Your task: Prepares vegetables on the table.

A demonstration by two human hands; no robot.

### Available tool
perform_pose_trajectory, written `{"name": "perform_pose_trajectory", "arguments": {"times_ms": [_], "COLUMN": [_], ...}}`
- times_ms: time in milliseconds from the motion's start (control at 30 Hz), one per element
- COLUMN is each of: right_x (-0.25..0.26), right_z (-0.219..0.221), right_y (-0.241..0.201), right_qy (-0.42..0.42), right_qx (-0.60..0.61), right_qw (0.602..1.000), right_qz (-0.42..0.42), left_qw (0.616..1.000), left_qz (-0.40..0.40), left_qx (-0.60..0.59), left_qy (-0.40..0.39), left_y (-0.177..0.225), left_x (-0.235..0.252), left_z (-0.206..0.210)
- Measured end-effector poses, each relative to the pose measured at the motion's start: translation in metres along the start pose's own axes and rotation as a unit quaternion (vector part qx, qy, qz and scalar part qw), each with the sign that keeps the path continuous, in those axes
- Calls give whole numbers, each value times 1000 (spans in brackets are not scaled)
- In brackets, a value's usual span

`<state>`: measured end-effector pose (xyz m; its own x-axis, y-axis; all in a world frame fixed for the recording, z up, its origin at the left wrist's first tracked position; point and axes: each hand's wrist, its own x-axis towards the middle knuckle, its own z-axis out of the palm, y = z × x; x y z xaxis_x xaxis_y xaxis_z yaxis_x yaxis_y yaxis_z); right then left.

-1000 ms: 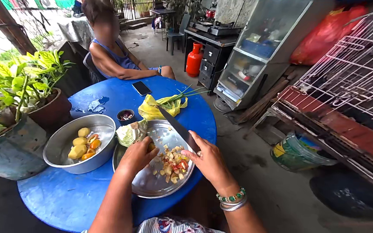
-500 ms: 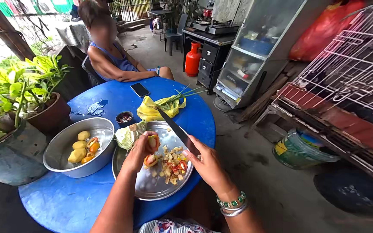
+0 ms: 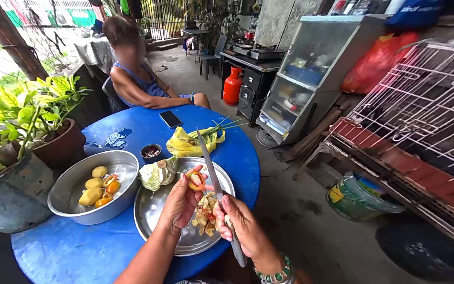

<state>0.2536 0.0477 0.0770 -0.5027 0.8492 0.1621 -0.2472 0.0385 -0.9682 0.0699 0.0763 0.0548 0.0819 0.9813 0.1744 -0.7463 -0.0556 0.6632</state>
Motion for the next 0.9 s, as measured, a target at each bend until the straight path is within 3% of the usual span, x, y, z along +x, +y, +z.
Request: {"name": "perform_pose_trajectory", "arguments": {"times_ms": [200,900], "right_x": [-1,1], "right_z": [9,11], "right_y": [12,22], "right_qy": [-19,-12], "right_qx": [12,-56], "right_qw": [1000,998], "right_qz": [19,-14], "left_qw": [993,990], "left_qz": [49,39], "left_qx": [-76,-122], "left_qy": [70,60], "left_y": [1,-3], "left_x": [0,-5], "left_z": [9,13]}}
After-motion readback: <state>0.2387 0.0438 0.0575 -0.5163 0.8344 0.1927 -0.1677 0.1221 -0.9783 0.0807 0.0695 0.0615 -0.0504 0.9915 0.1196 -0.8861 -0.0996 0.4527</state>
